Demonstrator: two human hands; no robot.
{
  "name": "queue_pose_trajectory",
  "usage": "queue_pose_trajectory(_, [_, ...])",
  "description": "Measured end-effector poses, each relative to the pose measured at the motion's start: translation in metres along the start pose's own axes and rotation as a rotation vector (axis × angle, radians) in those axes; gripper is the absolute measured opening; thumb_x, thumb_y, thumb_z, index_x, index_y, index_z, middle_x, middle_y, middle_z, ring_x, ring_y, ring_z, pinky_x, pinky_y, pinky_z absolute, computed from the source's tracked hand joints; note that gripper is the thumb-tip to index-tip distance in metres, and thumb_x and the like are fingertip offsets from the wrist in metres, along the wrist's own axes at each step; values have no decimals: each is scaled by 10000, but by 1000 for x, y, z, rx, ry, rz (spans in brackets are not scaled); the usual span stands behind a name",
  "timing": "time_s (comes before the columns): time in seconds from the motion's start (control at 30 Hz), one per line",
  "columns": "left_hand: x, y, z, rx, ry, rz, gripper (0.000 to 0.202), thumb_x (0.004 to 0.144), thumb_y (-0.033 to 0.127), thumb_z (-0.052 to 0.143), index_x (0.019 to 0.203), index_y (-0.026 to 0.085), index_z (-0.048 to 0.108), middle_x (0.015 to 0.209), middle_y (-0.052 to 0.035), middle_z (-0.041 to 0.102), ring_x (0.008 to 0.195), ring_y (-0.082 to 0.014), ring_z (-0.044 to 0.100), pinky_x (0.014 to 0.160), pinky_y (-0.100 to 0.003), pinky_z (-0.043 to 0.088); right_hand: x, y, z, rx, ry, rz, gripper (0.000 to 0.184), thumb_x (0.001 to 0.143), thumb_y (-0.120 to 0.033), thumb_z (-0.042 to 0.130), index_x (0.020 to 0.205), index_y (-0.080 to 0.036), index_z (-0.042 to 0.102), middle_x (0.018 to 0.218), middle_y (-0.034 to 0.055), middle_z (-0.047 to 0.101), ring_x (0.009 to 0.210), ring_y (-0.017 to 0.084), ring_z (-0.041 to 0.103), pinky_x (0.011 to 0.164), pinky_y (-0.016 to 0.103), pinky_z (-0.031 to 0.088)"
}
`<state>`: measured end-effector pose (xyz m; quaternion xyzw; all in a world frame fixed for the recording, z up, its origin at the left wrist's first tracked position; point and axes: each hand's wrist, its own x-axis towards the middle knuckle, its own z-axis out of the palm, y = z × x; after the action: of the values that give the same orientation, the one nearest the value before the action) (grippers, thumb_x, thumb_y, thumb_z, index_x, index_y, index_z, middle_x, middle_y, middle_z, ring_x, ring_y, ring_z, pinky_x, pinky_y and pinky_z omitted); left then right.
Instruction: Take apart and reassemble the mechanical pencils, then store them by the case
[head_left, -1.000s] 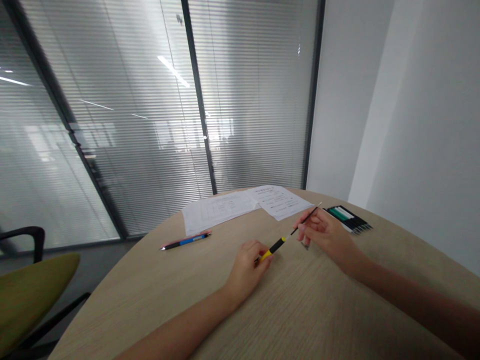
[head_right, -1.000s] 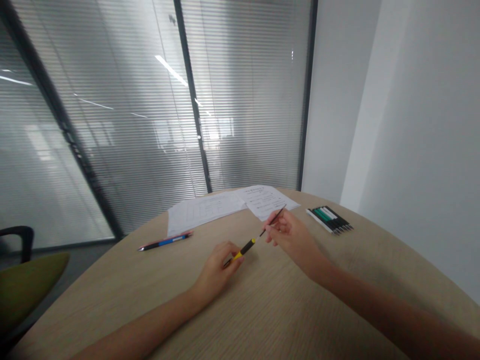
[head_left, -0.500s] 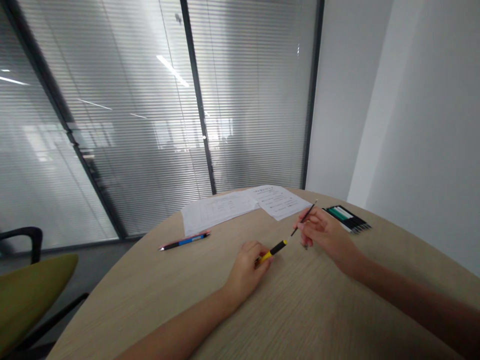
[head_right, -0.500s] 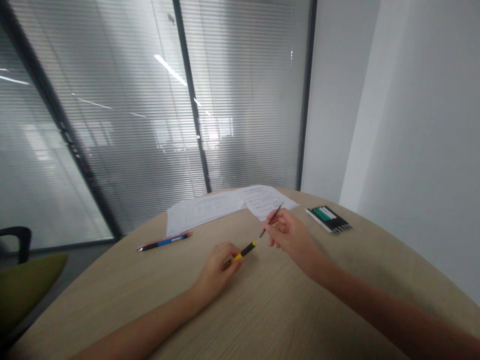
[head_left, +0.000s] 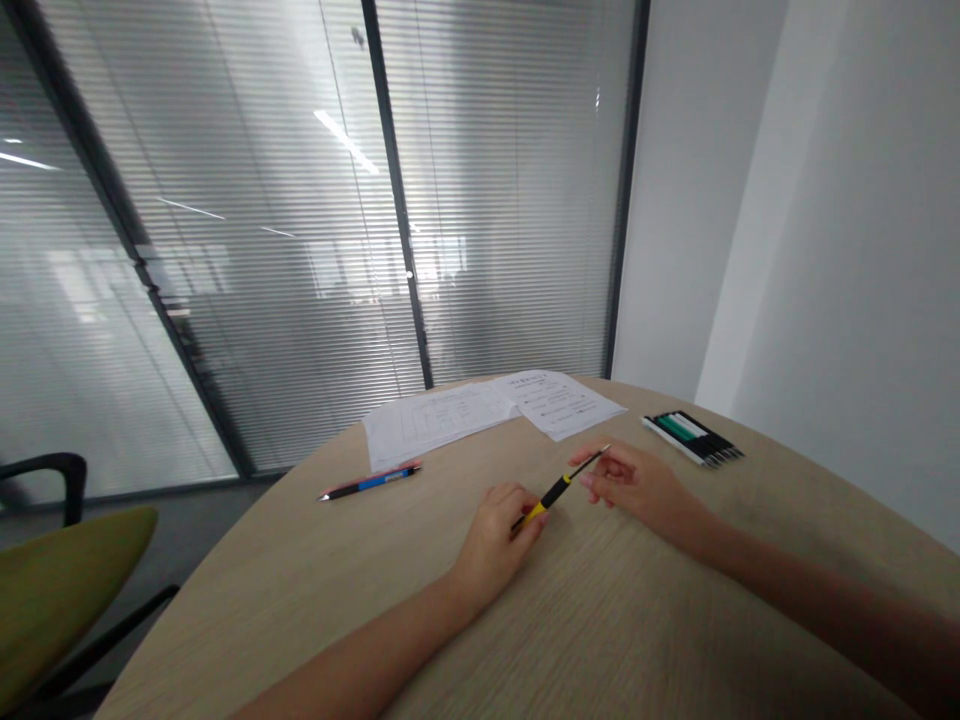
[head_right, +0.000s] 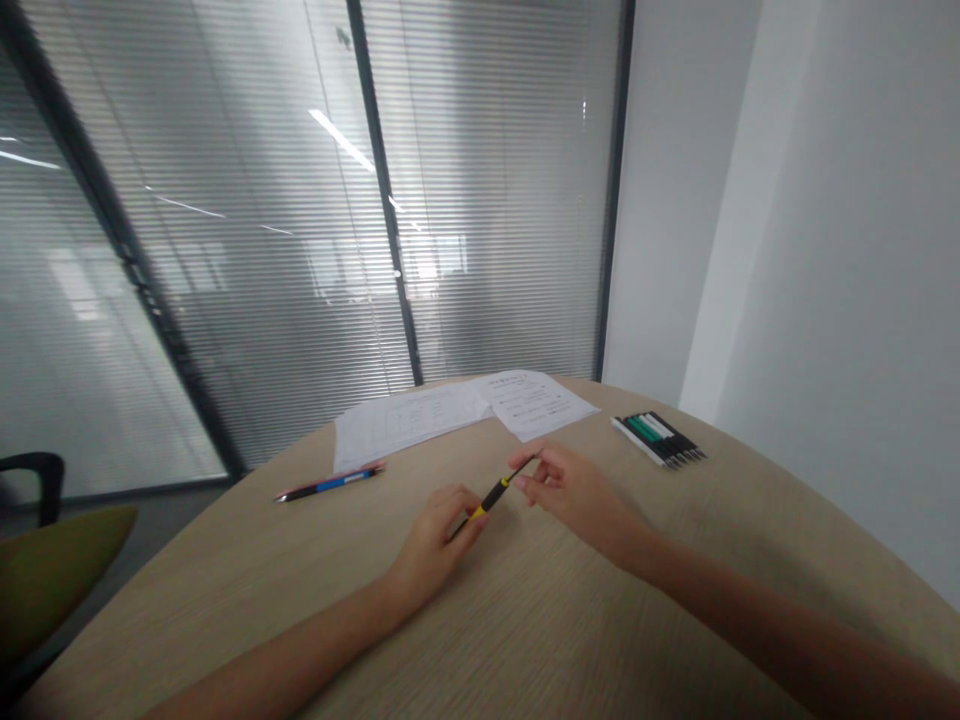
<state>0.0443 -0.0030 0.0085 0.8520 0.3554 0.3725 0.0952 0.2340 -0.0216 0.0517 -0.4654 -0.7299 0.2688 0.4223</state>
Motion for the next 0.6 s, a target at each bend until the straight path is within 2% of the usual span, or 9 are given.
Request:
queue_pose_trajectory(0.13, [-1,-3,0,-43,52,-68,144,798,242,407,716,170,500,729,-23,549,731,-147,495,708,-282,377,6,2,-8,-141,0,-29,259,702,-259,473,942,-172,519,793,28,582,586,108,527,535,230,412])
queue_pose_trajectory(0.2, [-1,-3,0,-65,77,-115,162,806,258,387,736,171,504,742,-25,559,743,-151,502,714,-288,380,11,7,-13,-265,-2,-19,248,709,-238,456,933,-165,535,821,33,592,589,105,527,556,227,410])
queue_pose_trajectory(0.3, [-1,-3,-1,-100,87,-172,186,813,272,363,766,172,513,772,-32,575,770,-157,513,719,-290,386,18,25,-21,-521,-62,1,206,717,-220,447,859,-159,582,836,37,604,625,112,531,626,235,404])
queue_pose_trajectory(0.4, [0,-4,-1,-122,88,-189,211,816,292,351,775,171,518,803,-38,582,802,-162,518,729,-290,388,24,50,-26,-716,-126,75,230,713,-196,447,861,-139,614,873,76,610,717,151,542,683,258,387])
queue_pose_trajectory(0.5, [0,-6,1,-114,94,-184,221,815,306,352,776,170,521,794,-36,578,796,-162,520,729,-290,389,27,69,-28,-786,-184,93,227,712,-206,457,840,-155,637,860,83,613,772,176,543,700,263,374])
queue_pose_trajectory(0.6, [-1,-6,2,-92,97,-171,212,811,299,358,763,171,519,765,-28,571,766,-158,518,715,-287,391,27,76,-28,-820,-229,110,229,711,-223,459,832,-166,645,829,77,616,772,184,544,692,265,372])
